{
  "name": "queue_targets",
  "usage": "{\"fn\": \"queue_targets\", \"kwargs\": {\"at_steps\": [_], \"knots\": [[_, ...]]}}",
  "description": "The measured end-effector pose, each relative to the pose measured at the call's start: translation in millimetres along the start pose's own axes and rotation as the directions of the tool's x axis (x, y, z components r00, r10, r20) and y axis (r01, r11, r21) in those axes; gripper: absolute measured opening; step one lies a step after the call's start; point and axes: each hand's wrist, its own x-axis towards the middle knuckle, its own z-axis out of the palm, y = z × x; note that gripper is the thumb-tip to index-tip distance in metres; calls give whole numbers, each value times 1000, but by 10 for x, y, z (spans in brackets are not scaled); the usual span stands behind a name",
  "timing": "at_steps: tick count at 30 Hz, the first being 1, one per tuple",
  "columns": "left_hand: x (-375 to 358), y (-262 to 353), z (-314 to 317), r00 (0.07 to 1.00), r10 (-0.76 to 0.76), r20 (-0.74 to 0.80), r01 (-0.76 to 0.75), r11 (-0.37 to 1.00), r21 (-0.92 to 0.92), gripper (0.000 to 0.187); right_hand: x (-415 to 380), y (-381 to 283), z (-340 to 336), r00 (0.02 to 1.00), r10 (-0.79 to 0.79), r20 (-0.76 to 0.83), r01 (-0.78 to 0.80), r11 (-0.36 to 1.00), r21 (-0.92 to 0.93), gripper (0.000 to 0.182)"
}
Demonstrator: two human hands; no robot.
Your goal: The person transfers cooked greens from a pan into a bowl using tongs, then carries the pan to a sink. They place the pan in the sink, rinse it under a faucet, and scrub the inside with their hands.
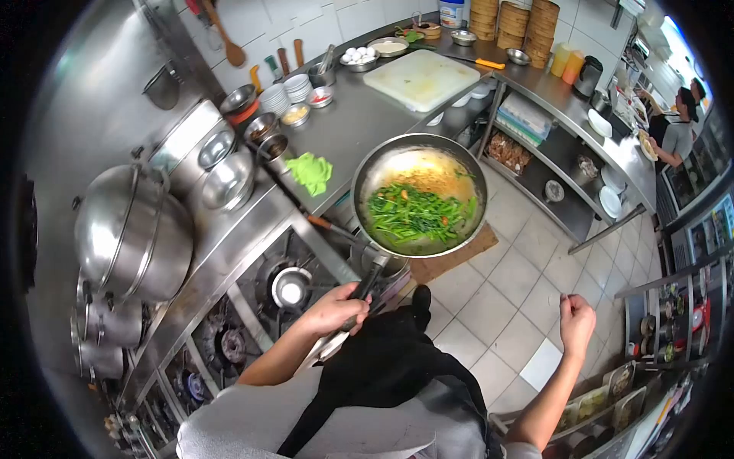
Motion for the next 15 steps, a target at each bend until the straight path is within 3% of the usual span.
{"fn": "queue_targets", "kwargs": {"at_steps": [3, 5, 7, 8, 9, 12, 15], "knots": [[450, 187, -199, 996, 49, -80, -53, 997, -55, 17, 698, -51, 377, 999, 39, 35, -37, 998, -51, 29], [808, 265, -393, 992, 62, -108, -74, 991, -107, 17, 1280, 108, 797, 999, -41, -22, 39, 998, -49, 27], [971, 455, -445, 988, 46, -150, -58, 996, -73, 17, 1772, -17, 977, 970, -98, 225, 120, 989, -90, 24], [1034, 502, -496, 981, 76, -180, -97, 989, -111, 17, 2076, -167, 1080, 964, -98, 249, 108, 994, -24, 21], [1100, 552, -550, 970, 113, -216, -146, 979, -144, 17, 2474, -486, 1189, 957, -110, 268, 101, 994, 47, 18], [1134, 640, -607, 950, 113, -291, -158, 978, -134, 17, 3495, -1538, 1569, 920, -338, 198, 300, 933, 198, 19], [1086, 784, -545, 899, 57, -435, -159, 967, -201, 17, 4414, -2641, 2178, 782, -584, 216, 506, 798, 326, 21]]}}
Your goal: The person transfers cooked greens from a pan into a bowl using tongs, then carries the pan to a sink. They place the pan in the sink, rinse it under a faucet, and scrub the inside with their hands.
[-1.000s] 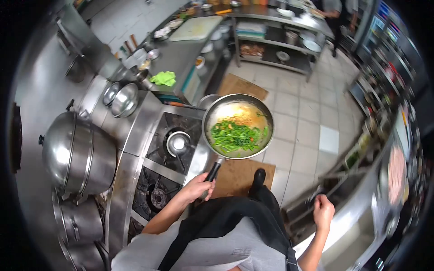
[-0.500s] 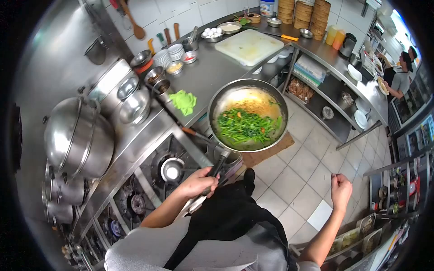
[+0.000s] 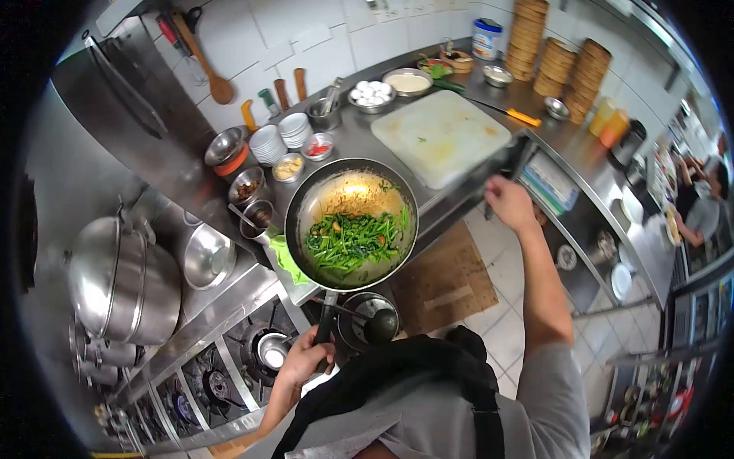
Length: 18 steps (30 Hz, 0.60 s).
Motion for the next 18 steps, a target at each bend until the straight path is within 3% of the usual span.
{"fn": "queue_targets", "kwargs": {"at_steps": [3, 6, 8, 10, 12, 14, 18], "knots": [[-7, 85, 194, 995, 22, -98, -28, 998, -58, 17, 1275, -426, 445, 978, -185, 98, 196, 973, -119, 31], [104, 202, 406, 942, -23, -335, -12, 995, -102, 17, 2454, -887, 956, 888, -422, 183, 451, 876, -170, 34], [268, 197, 518, 908, -16, -418, -33, 993, -109, 17, 3078, -1363, 1163, 843, -448, 299, 526, 803, -280, 35], [432, 148, 747, 861, -5, -508, -82, 986, -148, 16, 3637, -1652, 1467, 776, -550, 307, 626, 732, -270, 35], [637, 316, 959, 779, -18, -627, -63, 992, -106, 15, 4214, -1856, 1924, 725, -641, 252, 689, 670, -275, 33], [846, 499, 1190, 717, -23, -697, -135, 976, -170, 16, 4657, -2057, 2194, 660, -726, 191, 745, 602, -287, 32], [1042, 687, 1464, 641, -57, -765, -145, 970, -194, 15, 5155, -2218, 2630, 685, -705, 186, 717, 605, -348, 26]]}}
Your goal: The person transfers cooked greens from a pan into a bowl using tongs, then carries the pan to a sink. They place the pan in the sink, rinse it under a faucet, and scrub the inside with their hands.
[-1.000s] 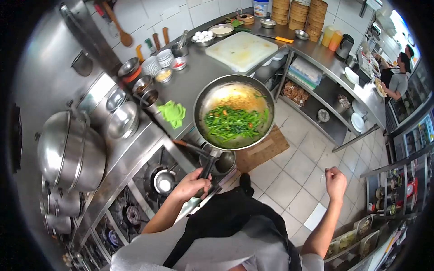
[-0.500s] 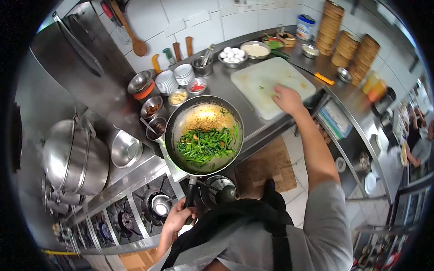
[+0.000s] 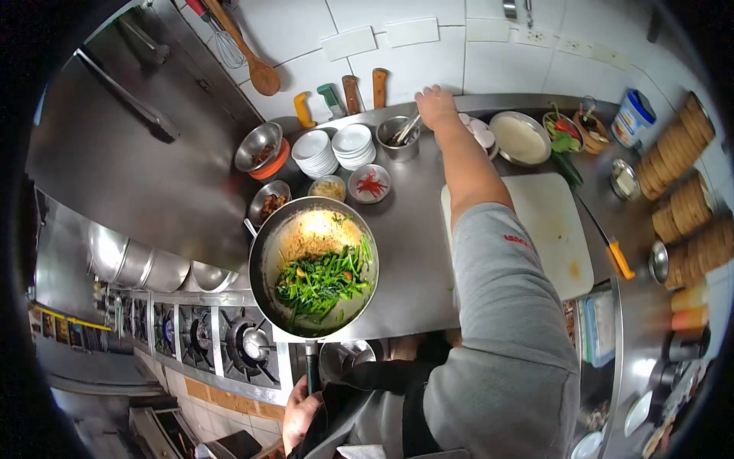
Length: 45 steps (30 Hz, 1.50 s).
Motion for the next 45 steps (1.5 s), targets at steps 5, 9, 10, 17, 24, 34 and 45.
{"fn": "queue_targets", "kwargs": {"at_steps": [5, 9, 10, 17, 24, 34, 45], "knots": [[-26, 193, 219, 998, -36, -57, 34, 999, -42, 18, 409, 56, -74, 975, -105, 196, 146, 967, -209, 17], [-5, 277, 314, 997, -49, -67, 43, 995, -88, 17, 704, 162, -867, 954, -274, 126, 296, 928, -226, 14], [-8, 275, 321, 997, -44, -56, 39, 995, -87, 17, 689, 224, -1091, 956, -268, 121, 288, 934, -212, 14], [-65, 91, 15, 986, 119, 120, -105, 987, -121, 13, -1361, 912, -2424, 980, 146, -133, -115, 969, 219, 20], [186, -255, -987, 882, 187, 433, -202, 979, -11, 13, -6156, 198, -1568, 576, 760, 302, -792, 610, -24, 31], [849, -697, -982, 558, -11, 830, -62, 997, 55, 6, -10876, -5535, -2698, -747, 599, 289, -641, -764, -72, 25], [-120, -986, -92, 237, -389, 890, -253, 860, 444, 11, -10817, -5717, -2824, -775, 528, 346, -356, -818, 452, 33]]}}
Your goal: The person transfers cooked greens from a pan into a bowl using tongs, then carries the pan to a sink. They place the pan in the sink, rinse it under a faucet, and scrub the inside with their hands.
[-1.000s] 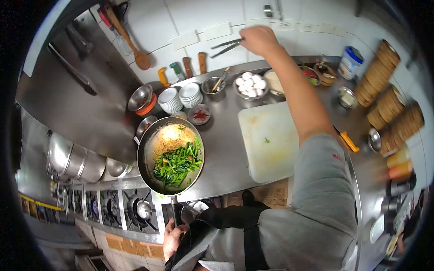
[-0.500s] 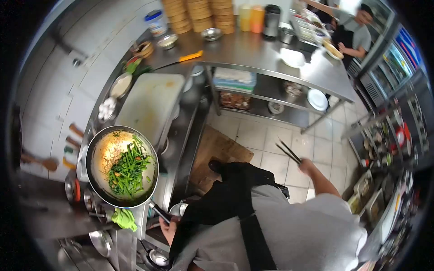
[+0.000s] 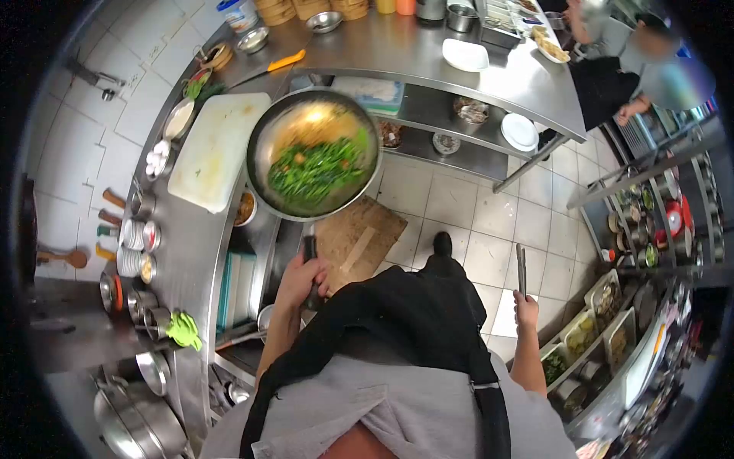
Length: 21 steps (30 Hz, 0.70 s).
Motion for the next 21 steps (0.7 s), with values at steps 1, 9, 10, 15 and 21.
{"fn": "queue_targets", "kwargs": {"at_steps": [1, 9, 10, 15, 21], "knots": [[53, 114, 182, 1000, -9, 13, 9, 1000, 10, 11, -92, -189, 1, 998, -60, -9, 60, 997, 43, 35], [826, 485, 1127, 992, 63, 109, -69, 996, 57, 10, 150, -2054, -645, 678, -734, -29, 722, 673, -157, 29], [888, 531, 1279, 992, 54, 117, -62, 996, 66, 10, 103, -2464, -765, 611, -791, 21, 783, 601, -162, 28], [1220, 648, 1771, 991, 74, 113, -85, 992, 96, 12, -125, -4206, -711, 312, -916, 251, 905, 206, -372, 38], [1390, 790, 2045, 988, 71, 140, -78, 996, 46, 14, 503, -5940, 101, 220, -684, 695, 973, 107, -204, 33]]}}
